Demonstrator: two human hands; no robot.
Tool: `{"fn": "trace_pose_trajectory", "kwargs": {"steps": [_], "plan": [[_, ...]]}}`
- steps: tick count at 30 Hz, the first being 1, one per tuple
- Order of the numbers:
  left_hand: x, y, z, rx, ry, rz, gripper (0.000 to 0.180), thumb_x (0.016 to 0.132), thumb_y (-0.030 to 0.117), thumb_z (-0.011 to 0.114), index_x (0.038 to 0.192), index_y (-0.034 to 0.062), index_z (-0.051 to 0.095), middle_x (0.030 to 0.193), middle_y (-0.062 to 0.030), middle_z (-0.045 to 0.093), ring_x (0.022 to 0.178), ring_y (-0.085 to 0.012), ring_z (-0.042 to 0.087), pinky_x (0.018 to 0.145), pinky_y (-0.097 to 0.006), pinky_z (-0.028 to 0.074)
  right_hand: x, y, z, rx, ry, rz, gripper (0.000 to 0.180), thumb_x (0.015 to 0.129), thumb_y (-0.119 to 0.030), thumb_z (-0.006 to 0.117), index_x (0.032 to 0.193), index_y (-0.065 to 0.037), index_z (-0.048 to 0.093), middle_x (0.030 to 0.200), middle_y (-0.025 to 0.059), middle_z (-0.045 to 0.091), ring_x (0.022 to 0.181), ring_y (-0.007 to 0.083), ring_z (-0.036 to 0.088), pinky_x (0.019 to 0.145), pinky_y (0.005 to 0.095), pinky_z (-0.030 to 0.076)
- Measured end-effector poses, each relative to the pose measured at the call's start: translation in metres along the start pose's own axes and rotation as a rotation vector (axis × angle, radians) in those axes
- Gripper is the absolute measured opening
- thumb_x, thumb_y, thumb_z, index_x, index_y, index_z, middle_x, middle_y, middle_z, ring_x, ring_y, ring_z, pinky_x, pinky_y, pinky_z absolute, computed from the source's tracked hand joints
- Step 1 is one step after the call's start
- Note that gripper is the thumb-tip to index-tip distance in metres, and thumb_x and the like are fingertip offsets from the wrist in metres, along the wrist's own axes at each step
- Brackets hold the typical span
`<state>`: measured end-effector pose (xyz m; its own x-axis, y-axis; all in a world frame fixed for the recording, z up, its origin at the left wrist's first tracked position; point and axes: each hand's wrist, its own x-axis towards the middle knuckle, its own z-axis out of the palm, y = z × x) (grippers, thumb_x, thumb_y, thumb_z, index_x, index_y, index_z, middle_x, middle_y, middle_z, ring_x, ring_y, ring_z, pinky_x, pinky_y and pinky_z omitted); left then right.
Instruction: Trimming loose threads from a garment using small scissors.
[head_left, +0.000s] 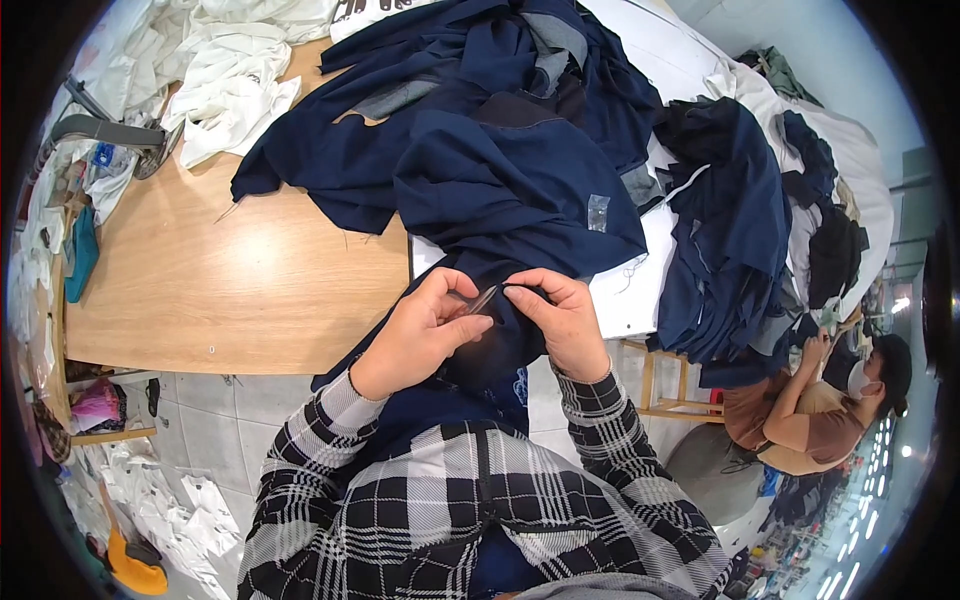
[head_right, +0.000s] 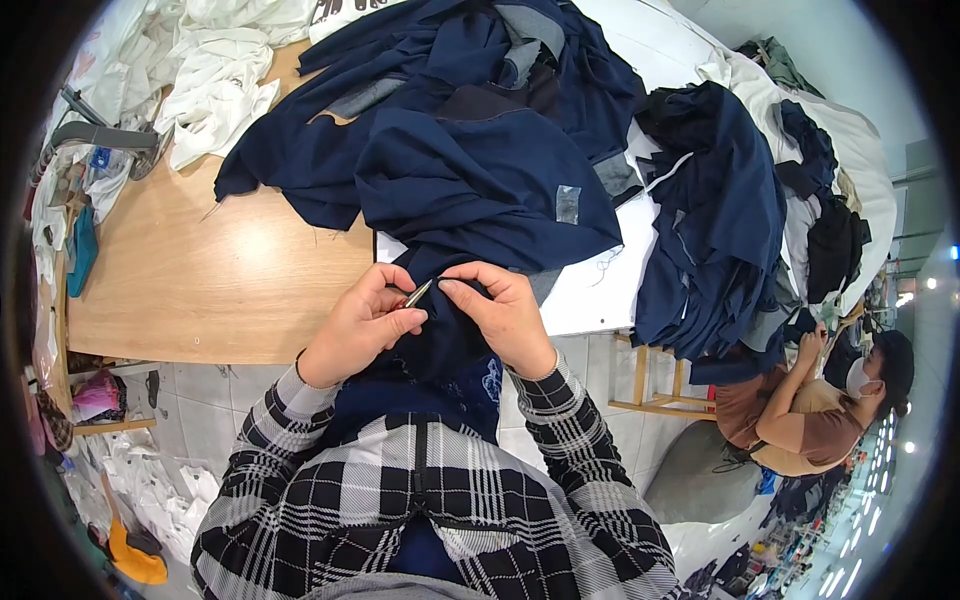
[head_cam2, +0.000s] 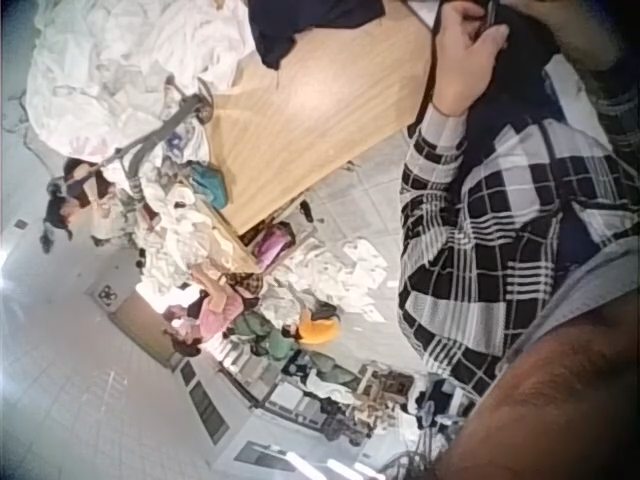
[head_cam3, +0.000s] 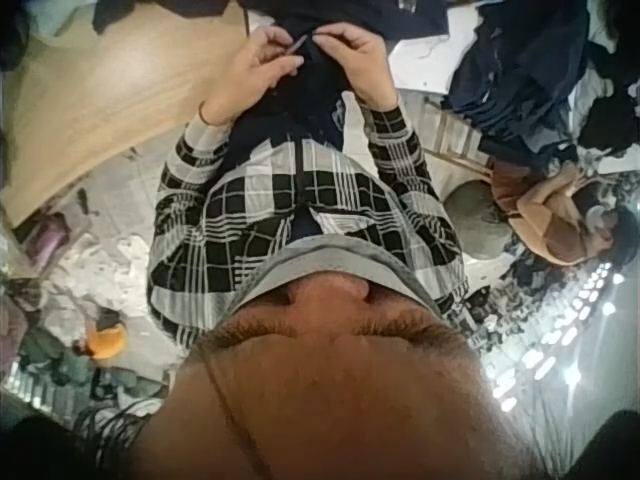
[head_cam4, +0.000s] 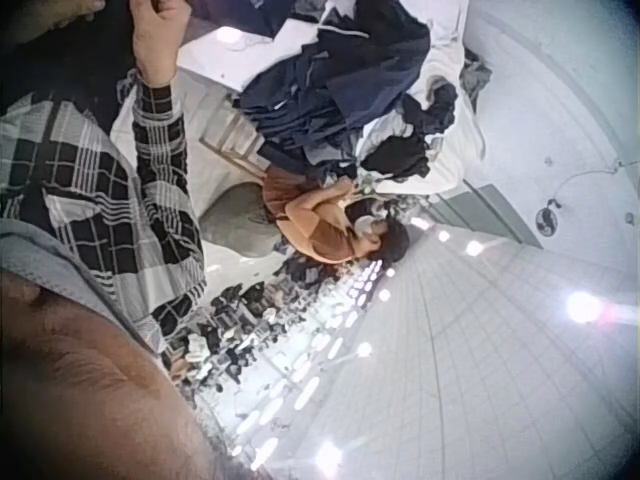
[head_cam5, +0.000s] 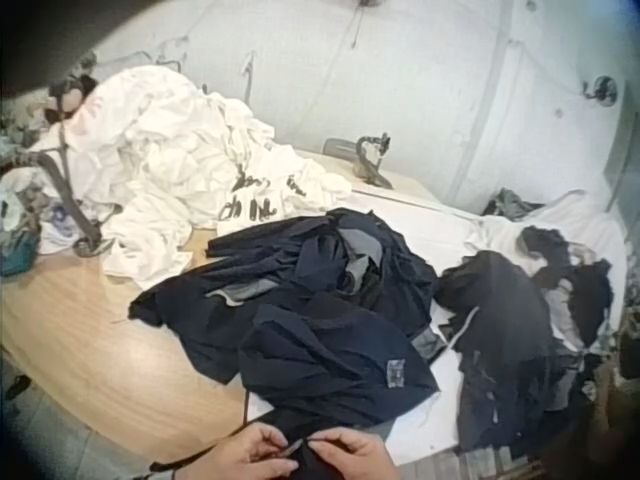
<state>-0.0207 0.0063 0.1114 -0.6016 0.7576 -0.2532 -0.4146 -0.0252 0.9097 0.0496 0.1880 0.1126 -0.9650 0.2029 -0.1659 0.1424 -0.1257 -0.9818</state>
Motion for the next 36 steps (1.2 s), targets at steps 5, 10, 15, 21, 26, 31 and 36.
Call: {"fn": "trace_pose_trajectory", "kwargs": {"steps": [5, 10, 15, 21, 26, 31, 36], "plan": [[0.001, 0.002, 0.001, 0.008, -0.007, -0.006, 0.026, 0.088, 0.005, 0.06, 0.105, 0.0021, 0.042, 0.085, -0.0041, 0.059, 0.075, -0.0066, 0.055, 0.066, -0.019, 0.043, 0.0, -0.003, 0.0, -0.023, -0.035, 0.006, 0.013, 0.087, -0.005, 0.062, 0.097, 0.003, 0.065, 0.086, 0.0004, 0.065, 0.078, 0.0041, 0.056, 0.07, 0.0174, 0.045], [0.001, 0.002, 0.001, 0.035, -0.007, 0.015, 0.024, 0.087, 0.004, 0.061, 0.103, 0.0021, 0.043, 0.085, -0.0037, 0.059, 0.074, -0.006, 0.055, 0.064, -0.019, 0.042, 0.0, -0.001, -0.001, -0.05, -0.081, 0.017, 0.013, 0.086, -0.006, 0.062, 0.096, 0.002, 0.065, 0.086, 0.0015, 0.066, 0.078, 0.0054, 0.057, 0.071, 0.0181, 0.045], [0.0, 0.005, -0.002, 0.045, -0.017, -0.014, 0.024, 0.087, 0.004, 0.06, 0.103, 0.0023, 0.042, 0.083, -0.0031, 0.059, 0.073, -0.0057, 0.054, 0.064, -0.018, 0.041, 0.0, -0.004, 0.0, -0.059, -0.074, 0.039, 0.013, 0.086, -0.006, 0.063, 0.096, 0.002, 0.066, 0.086, 0.0014, 0.066, 0.077, 0.0055, 0.057, 0.07, 0.0181, 0.045], [0.0, 0.008, -0.005, 0.039, -0.021, -0.023, 0.027, 0.088, 0.005, 0.06, 0.106, 0.0033, 0.04, 0.082, -0.0038, 0.059, 0.072, -0.0066, 0.055, 0.065, -0.019, 0.042, 0.0, -0.007, -0.002, -0.046, -0.07, 0.057, 0.013, 0.085, -0.006, 0.063, 0.095, 0.003, 0.066, 0.085, 0.0008, 0.066, 0.076, 0.0052, 0.057, 0.07, 0.0179, 0.045], [0.002, 0.008, -0.006, 0.031, -0.014, -0.035, 0.033, 0.086, 0.005, 0.061, 0.111, 0.0027, 0.04, 0.082, -0.0031, 0.059, 0.071, -0.0068, 0.054, 0.065, -0.019, 0.042, 0.001, -0.009, -0.003, -0.096, -0.091, 0.033, 0.012, 0.083, -0.004, 0.065, 0.093, 0.002, 0.067, 0.083, 0.0013, 0.064, 0.075, 0.0064, 0.056, 0.068, 0.0185, 0.044], [0.005, 0.004, -0.003, 0.207, 0.067, 0.12, 0.044, 0.077, 0.012, 0.073, 0.115, 0.001, 0.053, 0.079, 0.0039, 0.055, 0.06, -0.0028, 0.04, 0.058, -0.017, 0.036, -0.001, -0.006, -0.005, -0.372, -0.114, -0.277, 0.013, 0.077, -0.001, 0.068, 0.091, -0.001, 0.069, 0.083, 0.0043, 0.058, 0.073, 0.0119, 0.055, 0.064, 0.0207, 0.043], [0.007, -0.012, 0.0, 0.442, 0.154, 0.338, 0.015, 0.075, 0.004, 0.069, 0.09, 0.0026, 0.064, 0.076, -0.0011, 0.057, 0.054, -0.0073, 0.043, 0.052, -0.02, 0.038, -0.002, 0.0, -0.001, -0.319, -0.068, -0.328, 0.014, 0.075, 0.001, 0.069, 0.088, -0.004, 0.07, 0.083, 0.0035, 0.056, 0.072, 0.0123, 0.053, 0.062, 0.0222, 0.042]]}}
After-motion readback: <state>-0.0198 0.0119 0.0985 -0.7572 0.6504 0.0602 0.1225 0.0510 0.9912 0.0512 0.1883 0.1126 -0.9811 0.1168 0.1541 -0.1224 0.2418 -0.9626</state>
